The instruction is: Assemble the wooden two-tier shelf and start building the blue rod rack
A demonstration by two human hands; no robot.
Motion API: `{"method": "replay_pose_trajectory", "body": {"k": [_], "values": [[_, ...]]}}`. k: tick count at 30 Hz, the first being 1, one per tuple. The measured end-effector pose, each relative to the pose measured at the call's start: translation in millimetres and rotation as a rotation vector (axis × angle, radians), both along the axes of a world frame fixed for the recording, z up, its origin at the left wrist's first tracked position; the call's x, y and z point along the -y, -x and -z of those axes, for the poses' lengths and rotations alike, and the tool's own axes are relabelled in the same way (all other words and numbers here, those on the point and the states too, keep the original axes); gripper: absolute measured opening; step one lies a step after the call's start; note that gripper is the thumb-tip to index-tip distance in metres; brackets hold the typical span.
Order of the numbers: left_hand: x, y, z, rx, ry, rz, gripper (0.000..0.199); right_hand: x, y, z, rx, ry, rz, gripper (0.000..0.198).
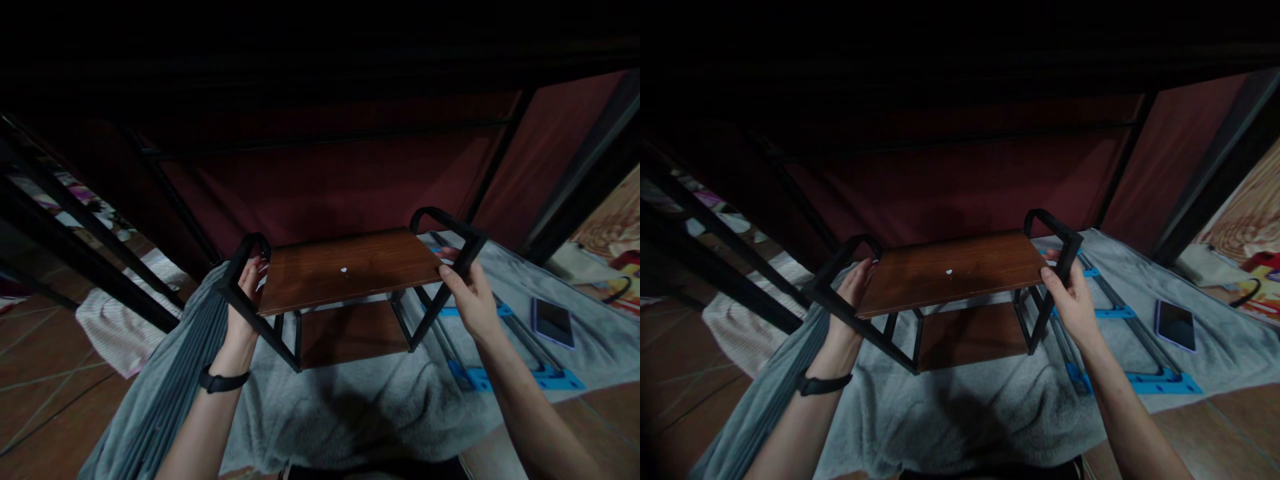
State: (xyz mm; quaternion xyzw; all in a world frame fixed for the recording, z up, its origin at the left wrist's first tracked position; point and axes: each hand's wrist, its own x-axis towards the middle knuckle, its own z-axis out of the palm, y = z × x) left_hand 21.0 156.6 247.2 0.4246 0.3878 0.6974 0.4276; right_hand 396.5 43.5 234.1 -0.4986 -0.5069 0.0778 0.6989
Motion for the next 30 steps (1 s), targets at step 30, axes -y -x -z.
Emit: {"method": "replay_pose_trajectory", "body": {"k": [30], "values": [[-61, 3, 9.3, -0.332, -0.178, -0.068, 0.029, -13, -9, 11, -0.299, -0.051, -0.012, 0.017]]}}
